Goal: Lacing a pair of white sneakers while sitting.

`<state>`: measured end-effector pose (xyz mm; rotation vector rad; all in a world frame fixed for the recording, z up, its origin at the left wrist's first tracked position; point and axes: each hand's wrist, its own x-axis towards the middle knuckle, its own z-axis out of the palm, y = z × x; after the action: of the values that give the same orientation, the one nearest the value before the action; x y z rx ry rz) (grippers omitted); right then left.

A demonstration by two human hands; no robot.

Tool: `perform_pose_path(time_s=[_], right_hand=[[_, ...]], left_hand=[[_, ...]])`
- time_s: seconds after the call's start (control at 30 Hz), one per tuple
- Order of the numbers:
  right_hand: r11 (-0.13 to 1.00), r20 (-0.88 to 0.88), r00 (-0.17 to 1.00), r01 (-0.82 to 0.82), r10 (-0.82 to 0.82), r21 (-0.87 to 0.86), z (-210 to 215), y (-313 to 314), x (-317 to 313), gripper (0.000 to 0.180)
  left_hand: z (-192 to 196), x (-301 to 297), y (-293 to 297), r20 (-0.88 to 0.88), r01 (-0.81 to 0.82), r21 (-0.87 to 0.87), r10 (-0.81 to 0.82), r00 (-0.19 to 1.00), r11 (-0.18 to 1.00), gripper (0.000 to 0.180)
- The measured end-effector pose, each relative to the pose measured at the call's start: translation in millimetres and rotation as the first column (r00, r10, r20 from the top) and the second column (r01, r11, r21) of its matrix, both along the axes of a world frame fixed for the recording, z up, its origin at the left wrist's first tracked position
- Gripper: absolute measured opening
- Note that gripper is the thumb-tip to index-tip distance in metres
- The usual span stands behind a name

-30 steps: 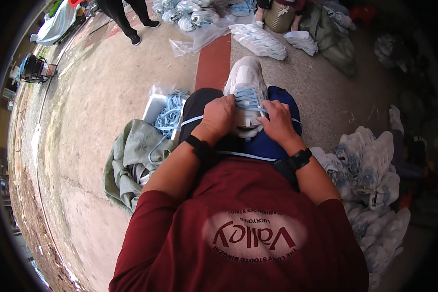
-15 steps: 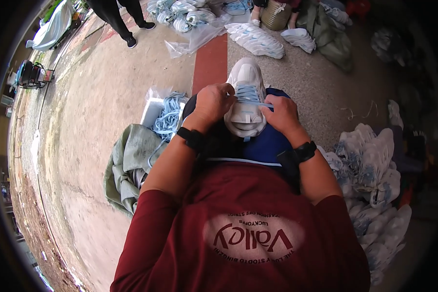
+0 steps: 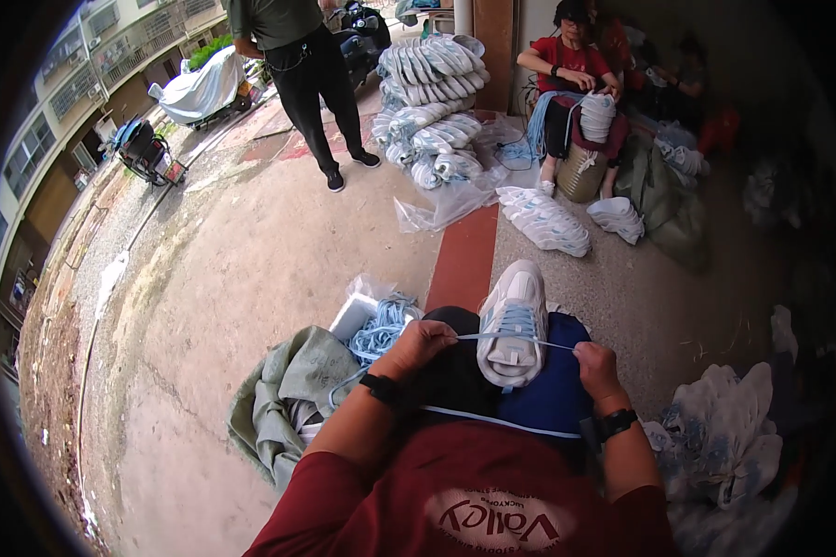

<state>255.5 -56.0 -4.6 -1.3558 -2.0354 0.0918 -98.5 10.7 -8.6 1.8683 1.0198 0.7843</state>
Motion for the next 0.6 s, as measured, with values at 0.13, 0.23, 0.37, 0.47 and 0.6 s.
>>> perform_pose_path(time_s=[0.13,0.23,0.37,0.47,0.6], right_hand=[[0.984,-0.061,0.982,0.176,-0.177,-0.011,-14,-22,52,0.006],[0.953,-0.089,0.949,0.297,-0.301,-0.056,-23,-41,96,0.008],[0.891,-0.136,0.882,0.435,-0.451,-0.132,-39,-73,161,0.011],[0.855,-0.137,0.848,0.49,-0.513,-0.17,-28,-94,179,0.014],[0.815,-0.114,0.811,0.552,-0.574,-0.176,-39,-122,210,0.017]], left_hand=[[-25,-65,-7,0.108,-0.188,-0.234,0.218,0.97,0.954,0.007],[-48,-113,-19,0.006,-0.338,-0.254,0.351,0.936,0.906,0.005],[-47,-154,-45,-0.06,-0.389,-0.287,0.388,0.92,0.876,0.004],[-56,-180,-65,-0.014,-0.444,-0.342,0.468,0.884,0.828,0.004],[-55,-194,-86,-0.153,-0.539,-0.4,0.526,0.837,0.742,0.004]])
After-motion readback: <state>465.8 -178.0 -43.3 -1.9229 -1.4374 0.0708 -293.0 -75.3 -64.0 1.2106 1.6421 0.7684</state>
